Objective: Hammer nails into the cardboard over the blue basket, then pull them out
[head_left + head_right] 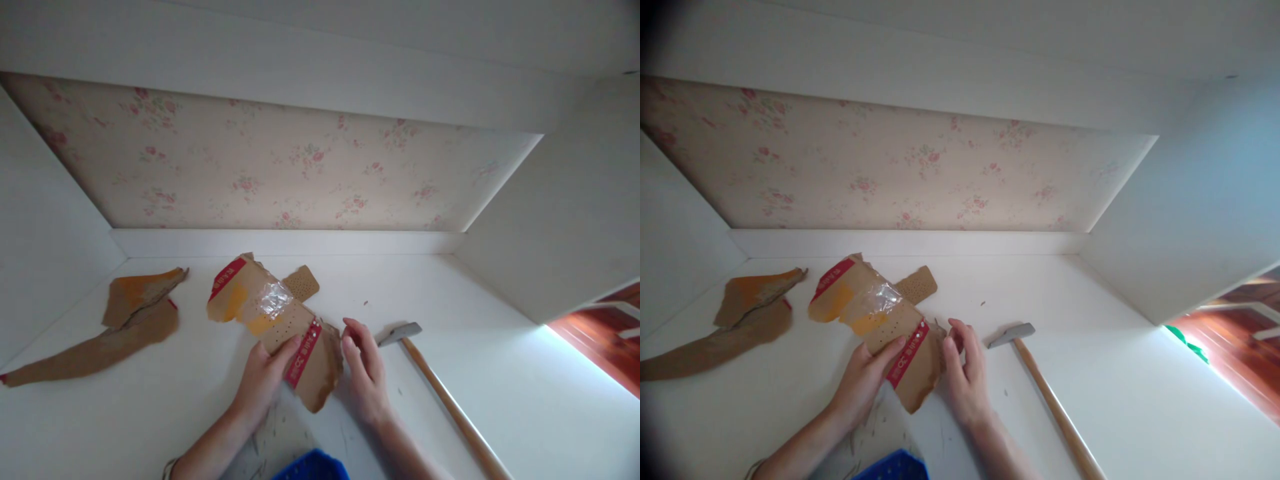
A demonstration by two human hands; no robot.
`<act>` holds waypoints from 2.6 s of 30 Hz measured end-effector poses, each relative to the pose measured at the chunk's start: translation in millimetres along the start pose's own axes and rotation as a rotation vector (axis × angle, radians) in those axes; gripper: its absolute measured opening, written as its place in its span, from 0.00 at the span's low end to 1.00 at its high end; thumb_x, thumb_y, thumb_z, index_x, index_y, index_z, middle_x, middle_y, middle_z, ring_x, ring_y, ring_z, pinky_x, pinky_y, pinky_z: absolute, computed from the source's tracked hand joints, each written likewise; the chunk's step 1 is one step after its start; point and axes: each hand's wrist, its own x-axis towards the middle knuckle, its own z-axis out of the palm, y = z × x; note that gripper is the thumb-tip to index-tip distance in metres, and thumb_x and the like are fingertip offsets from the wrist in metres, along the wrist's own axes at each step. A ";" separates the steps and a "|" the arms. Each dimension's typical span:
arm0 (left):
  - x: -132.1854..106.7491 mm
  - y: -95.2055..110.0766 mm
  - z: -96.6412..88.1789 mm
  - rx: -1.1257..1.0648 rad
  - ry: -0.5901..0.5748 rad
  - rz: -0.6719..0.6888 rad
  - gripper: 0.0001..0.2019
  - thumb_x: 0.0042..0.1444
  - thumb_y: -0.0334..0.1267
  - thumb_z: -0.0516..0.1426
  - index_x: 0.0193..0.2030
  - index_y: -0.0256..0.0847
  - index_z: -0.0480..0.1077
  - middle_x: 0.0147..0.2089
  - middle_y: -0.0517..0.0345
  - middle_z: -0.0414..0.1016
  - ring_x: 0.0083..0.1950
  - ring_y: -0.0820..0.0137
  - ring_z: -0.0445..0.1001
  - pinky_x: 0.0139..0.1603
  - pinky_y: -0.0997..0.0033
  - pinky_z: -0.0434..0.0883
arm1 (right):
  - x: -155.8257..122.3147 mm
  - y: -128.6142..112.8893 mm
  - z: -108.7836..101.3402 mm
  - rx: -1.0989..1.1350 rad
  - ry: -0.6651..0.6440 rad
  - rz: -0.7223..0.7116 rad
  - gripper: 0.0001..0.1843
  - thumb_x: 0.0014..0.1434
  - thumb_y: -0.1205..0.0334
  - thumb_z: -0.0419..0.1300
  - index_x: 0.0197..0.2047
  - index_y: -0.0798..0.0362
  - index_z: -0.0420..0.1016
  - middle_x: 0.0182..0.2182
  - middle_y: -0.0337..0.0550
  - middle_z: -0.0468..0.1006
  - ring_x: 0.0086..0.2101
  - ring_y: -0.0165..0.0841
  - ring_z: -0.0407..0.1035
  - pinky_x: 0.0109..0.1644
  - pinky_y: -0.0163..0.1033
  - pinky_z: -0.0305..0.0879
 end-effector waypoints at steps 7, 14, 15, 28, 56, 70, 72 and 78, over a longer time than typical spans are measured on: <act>-5.2 -1.1 -1.4 0.263 -0.190 0.060 0.17 0.56 0.47 0.66 0.49 0.38 0.81 0.49 0.49 0.84 0.53 0.53 0.80 0.57 0.60 0.74 | 5.1 -13.3 4.7 -0.124 -0.140 -0.157 0.10 0.65 0.63 0.64 0.50 0.47 0.80 0.37 0.44 0.82 0.37 0.41 0.71 0.45 0.47 0.66; -8.7 -1.9 1.4 0.251 -0.142 0.089 0.14 0.53 0.43 0.68 0.44 0.38 0.83 0.45 0.49 0.85 0.49 0.53 0.82 0.53 0.64 0.75 | 4.0 -11.4 3.3 -0.066 -0.167 -0.239 0.09 0.68 0.66 0.61 0.45 0.46 0.83 0.37 0.43 0.85 0.36 0.38 0.75 0.42 0.43 0.71; -9.3 -2.4 0.9 0.260 -0.135 0.094 0.13 0.53 0.42 0.68 0.43 0.39 0.83 0.44 0.49 0.85 0.48 0.53 0.82 0.51 0.64 0.76 | 3.4 -11.7 2.3 -0.055 -0.171 -0.246 0.09 0.68 0.66 0.61 0.44 0.46 0.83 0.37 0.43 0.86 0.36 0.37 0.76 0.41 0.42 0.72; 4.7 -0.9 -4.5 -0.255 0.216 0.040 0.22 0.48 0.39 0.71 0.51 0.39 0.78 0.52 0.49 0.83 0.55 0.55 0.80 0.56 0.59 0.76 | 12.9 -0.5 2.4 -0.141 0.048 -0.036 0.10 0.69 0.59 0.58 0.40 0.50 0.81 0.37 0.46 0.84 0.36 0.37 0.77 0.40 0.41 0.73; 3.1 -11.4 -12.2 -0.104 0.069 0.060 0.25 0.52 0.42 0.70 0.55 0.36 0.77 0.53 0.47 0.82 0.56 0.54 0.79 0.60 0.57 0.74 | 15.7 7.7 3.5 -0.342 -0.184 0.026 0.14 0.63 0.70 0.56 0.42 0.50 0.83 0.39 0.47 0.85 0.38 0.41 0.77 0.45 0.47 0.72; -10.4 1.6 -6.1 -0.009 -0.241 0.000 0.21 0.52 0.45 0.70 0.49 0.34 0.79 0.49 0.43 0.83 0.50 0.54 0.82 0.51 0.61 0.77 | 13.6 -9.3 -5.2 -0.121 -0.319 -0.069 0.12 0.56 0.67 0.63 0.44 0.48 0.80 0.48 0.49 0.78 0.48 0.44 0.72 0.53 0.50 0.64; -10.3 0.8 -6.8 0.002 -0.242 -0.004 0.21 0.53 0.45 0.69 0.49 0.34 0.79 0.49 0.43 0.83 0.50 0.54 0.82 0.51 0.61 0.77 | 13.8 -9.0 -4.8 -0.105 -0.325 -0.057 0.13 0.57 0.68 0.63 0.45 0.47 0.80 0.48 0.48 0.78 0.47 0.43 0.72 0.53 0.49 0.64; -10.1 0.6 -5.9 0.069 -0.220 0.023 0.21 0.52 0.46 0.69 0.48 0.35 0.80 0.48 0.44 0.84 0.50 0.54 0.82 0.51 0.61 0.77 | 11.5 -7.3 -3.3 -0.060 -0.302 -0.024 0.08 0.57 0.70 0.62 0.37 0.49 0.81 0.46 0.47 0.76 0.42 0.40 0.72 0.46 0.43 0.67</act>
